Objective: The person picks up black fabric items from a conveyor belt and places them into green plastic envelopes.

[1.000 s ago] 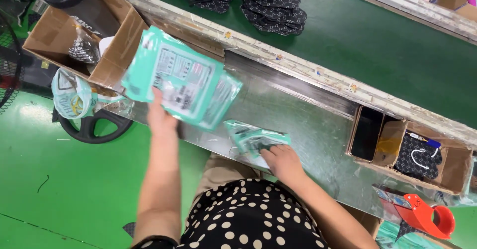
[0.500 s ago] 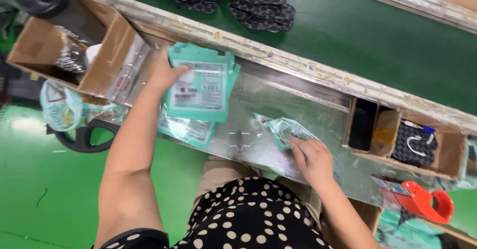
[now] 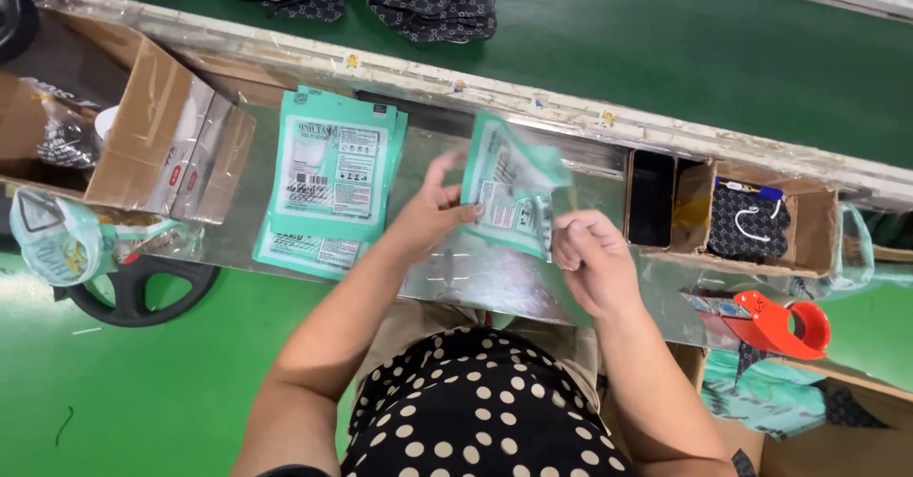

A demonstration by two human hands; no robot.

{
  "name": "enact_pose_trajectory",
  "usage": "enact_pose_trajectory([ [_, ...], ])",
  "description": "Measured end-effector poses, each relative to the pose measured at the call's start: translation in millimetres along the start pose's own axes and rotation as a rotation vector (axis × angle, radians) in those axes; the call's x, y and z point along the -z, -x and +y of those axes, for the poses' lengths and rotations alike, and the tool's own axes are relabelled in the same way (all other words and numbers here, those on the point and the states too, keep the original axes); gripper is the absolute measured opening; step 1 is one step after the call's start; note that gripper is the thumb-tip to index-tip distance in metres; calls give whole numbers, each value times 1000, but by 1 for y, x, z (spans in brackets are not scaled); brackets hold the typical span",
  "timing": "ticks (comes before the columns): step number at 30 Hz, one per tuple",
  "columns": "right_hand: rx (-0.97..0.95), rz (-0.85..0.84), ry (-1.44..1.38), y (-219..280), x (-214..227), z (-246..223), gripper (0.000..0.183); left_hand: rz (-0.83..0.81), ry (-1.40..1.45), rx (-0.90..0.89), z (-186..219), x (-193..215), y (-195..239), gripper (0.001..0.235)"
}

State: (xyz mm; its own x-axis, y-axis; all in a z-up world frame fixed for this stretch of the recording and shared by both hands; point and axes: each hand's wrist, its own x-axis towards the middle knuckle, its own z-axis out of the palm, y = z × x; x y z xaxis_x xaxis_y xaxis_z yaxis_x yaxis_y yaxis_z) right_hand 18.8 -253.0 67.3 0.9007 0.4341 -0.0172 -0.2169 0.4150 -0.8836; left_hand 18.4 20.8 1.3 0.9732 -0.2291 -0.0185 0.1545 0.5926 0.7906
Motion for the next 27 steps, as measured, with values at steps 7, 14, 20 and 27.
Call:
enact_pose_trajectory([
  [7, 53, -98, -536, 4, 21, -23, 18, 343, -128, 19, 9, 16, 11, 14],
  [14, -278, 456, -487, -9, -66, -68, 24, -153, -327, 8, 8, -17, 27, 20],
  [20, -194, -154, -680, -6, -22, 4, 19, -147, 562, 16, 26, -63, 21, 94],
  [27, -204, -178, -630, -7, -17, 7, 13, -477, 636, 122, 26, -40, 31, 138],
])
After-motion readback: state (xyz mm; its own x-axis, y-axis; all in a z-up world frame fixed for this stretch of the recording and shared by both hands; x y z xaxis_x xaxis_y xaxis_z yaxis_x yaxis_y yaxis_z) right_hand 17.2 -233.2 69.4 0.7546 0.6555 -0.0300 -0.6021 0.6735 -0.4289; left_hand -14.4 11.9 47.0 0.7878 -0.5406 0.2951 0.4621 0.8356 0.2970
